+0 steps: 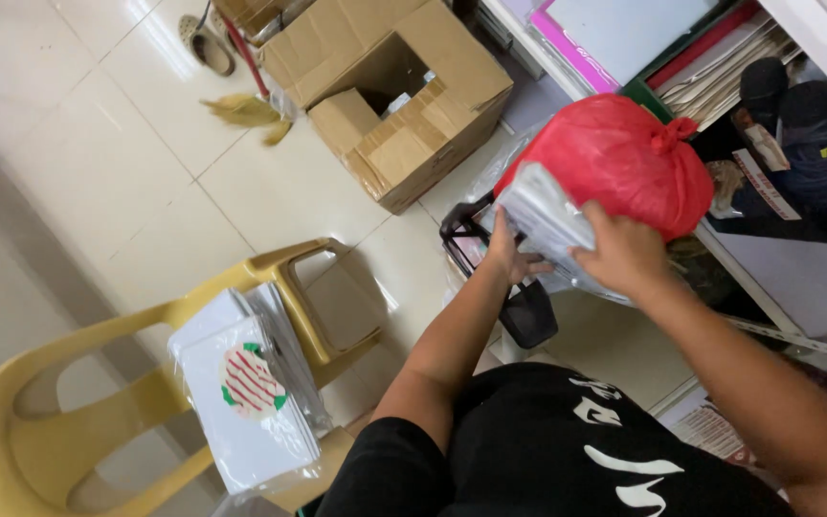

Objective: The person wipes the surface of a stack of white, plastic-wrapped items placed on a yellow chair using a striped cloth. They repeatedly rub the cloth over the plastic packaging, flip the stack over, and continue wiping the other side.

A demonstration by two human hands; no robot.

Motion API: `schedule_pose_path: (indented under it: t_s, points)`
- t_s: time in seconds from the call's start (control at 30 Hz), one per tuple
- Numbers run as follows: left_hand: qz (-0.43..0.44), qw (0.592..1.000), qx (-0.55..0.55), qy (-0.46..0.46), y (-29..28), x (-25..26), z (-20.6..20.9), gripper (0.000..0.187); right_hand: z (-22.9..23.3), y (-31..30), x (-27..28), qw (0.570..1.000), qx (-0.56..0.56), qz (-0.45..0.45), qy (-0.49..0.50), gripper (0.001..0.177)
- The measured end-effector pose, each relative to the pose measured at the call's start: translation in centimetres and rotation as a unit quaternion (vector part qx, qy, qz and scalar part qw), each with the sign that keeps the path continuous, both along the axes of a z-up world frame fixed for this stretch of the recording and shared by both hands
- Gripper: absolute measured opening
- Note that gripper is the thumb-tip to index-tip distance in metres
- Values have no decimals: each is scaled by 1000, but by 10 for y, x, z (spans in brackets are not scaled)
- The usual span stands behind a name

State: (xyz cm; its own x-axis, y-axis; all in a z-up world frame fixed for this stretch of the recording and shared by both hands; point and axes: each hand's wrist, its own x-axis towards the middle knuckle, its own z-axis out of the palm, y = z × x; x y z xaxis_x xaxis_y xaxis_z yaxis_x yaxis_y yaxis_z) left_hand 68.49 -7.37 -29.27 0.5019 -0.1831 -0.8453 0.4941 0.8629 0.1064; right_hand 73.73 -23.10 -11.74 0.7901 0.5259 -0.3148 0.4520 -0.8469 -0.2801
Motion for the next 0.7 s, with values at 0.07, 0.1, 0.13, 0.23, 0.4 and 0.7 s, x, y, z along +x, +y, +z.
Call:
schedule_pose_path:
  t_s: [0.07, 0.1, 0.13, 0.23, 0.4, 0.7]
  points:
    - [-12, 1000, -6, -15, 7, 9, -25, 107, -8, 11, 1, 1000, 11, -8, -19, 56]
    - [-17, 999, -14, -27, 6, 9, -38, 109, -11, 14, -2, 999, 20, -10, -36, 56]
    - [-25, 999, -17, -24, 10, 10, -34, 109, -10, 20, -3, 999, 17, -18, -34, 56]
    - [-44, 999, 2, -27, 24, 22, -23, 106, -9, 37, 1, 999, 15, -41, -21, 56]
    - [-24, 1000, 8, 13, 37, 33, -32, 102, -13, 55, 15, 999, 11, -47, 8, 51]
    - [-21, 998, 48, 17, -1, 32, -66, 96, -49, 15, 5, 994, 4, -107, 29, 50]
